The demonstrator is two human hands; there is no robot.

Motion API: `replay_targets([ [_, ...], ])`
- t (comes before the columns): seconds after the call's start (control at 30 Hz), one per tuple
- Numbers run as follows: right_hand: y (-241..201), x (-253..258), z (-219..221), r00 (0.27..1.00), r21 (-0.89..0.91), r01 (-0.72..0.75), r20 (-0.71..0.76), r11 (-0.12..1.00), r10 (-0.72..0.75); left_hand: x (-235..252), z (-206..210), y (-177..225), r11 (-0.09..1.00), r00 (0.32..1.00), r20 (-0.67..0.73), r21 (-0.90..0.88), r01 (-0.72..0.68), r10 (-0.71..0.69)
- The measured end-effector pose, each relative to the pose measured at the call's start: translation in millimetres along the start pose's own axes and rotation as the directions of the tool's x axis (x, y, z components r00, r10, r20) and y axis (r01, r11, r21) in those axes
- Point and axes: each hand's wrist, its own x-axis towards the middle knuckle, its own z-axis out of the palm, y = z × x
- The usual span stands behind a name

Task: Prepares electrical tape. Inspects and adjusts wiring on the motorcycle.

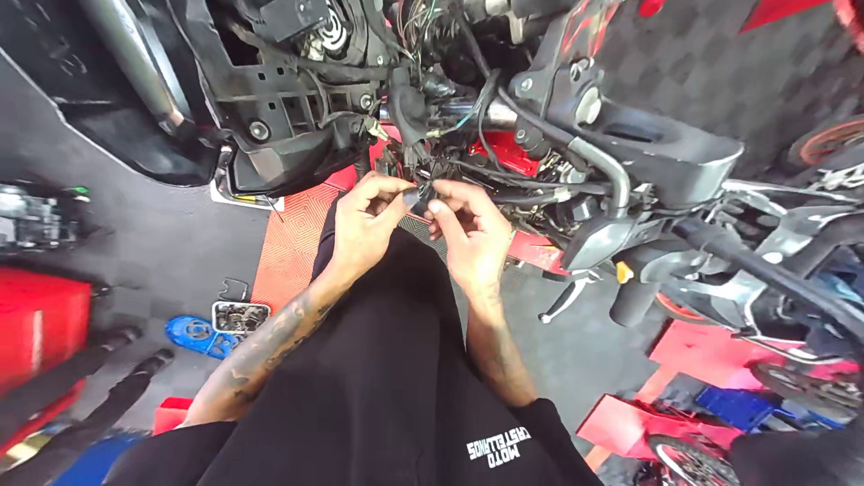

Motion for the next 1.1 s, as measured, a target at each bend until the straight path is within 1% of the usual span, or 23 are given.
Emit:
replay_targets([
  [0.07,-3,7,1,0.997,-0.04,0.031,0.065,0.999,-0.028,0,0,2,0.999,0.999,0.015,-0.026,0.043,-0.042],
  [0.2,-5,17,-2,0.986,-0.208,0.021,0.164,0.978,0.014,0,-2,7,0.989,0.989,0.052,-0.036,0.143,-0.142],
  [0.27,-6,17,-5,0.981,-0.27,0.033,0.194,0.962,0.02,0,-2,11,0.97,0.971,0.058,-0.063,0.234,-0.23],
  [0.33,-5,19,-5,0.979,-0.278,0.05,0.202,0.959,0.007,2,-1,16,0.928,0.936,0.061,-0.122,0.351,-0.346],
  [0.43,-2,18,-2,0.985,-0.237,0.031,0.172,0.971,0.011,7,2,23,0.814,0.847,0.082,-0.241,0.528,-0.525],
  [0.5,2,17,1,0.988,-0.245,0.026,0.151,0.969,0.012,10,3,25,0.736,0.792,0.111,-0.311,0.602,-0.6],
  [0.53,4,17,2,0.99,-0.257,0.038,0.141,0.966,-0.001,11,3,25,0.711,0.775,0.129,-0.328,0.622,-0.619],
  [0.63,15,17,6,0.987,-0.275,0.154,0.096,0.949,-0.132,15,2,23,0.674,0.75,0.164,-0.348,0.652,-0.641],
  [0.73,23,18,4,0.94,-0.34,0.341,0.096,0.876,-0.328,17,-1,23,0.665,0.736,0.173,-0.33,0.67,-0.655],
  [0.77,24,19,3,0.928,-0.354,0.371,0.105,0.858,-0.358,17,-1,25,0.667,0.734,0.173,-0.321,0.672,-0.656],
  [0.9,19,21,-4,0.93,-0.415,0.368,0.17,0.832,-0.327,16,-4,31,0.686,0.737,0.183,-0.275,0.674,-0.651],
  [1.0,20,21,-8,0.911,-0.501,0.412,0.227,0.761,-0.344,15,-5,33,0.721,0.751,0.156,-0.212,0.66,-0.641],
  [1.07,22,21,-10,0.899,-0.551,0.437,0.266,0.711,-0.347,15,-5,36,0.771,0.781,0.126,-0.127,0.624,-0.611],
  [1.1,23,21,-10,0.896,-0.57,0.444,0.277,0.692,-0.346,14,-4,37,0.81,0.811,0.102,-0.061,0.583,-0.576],
])
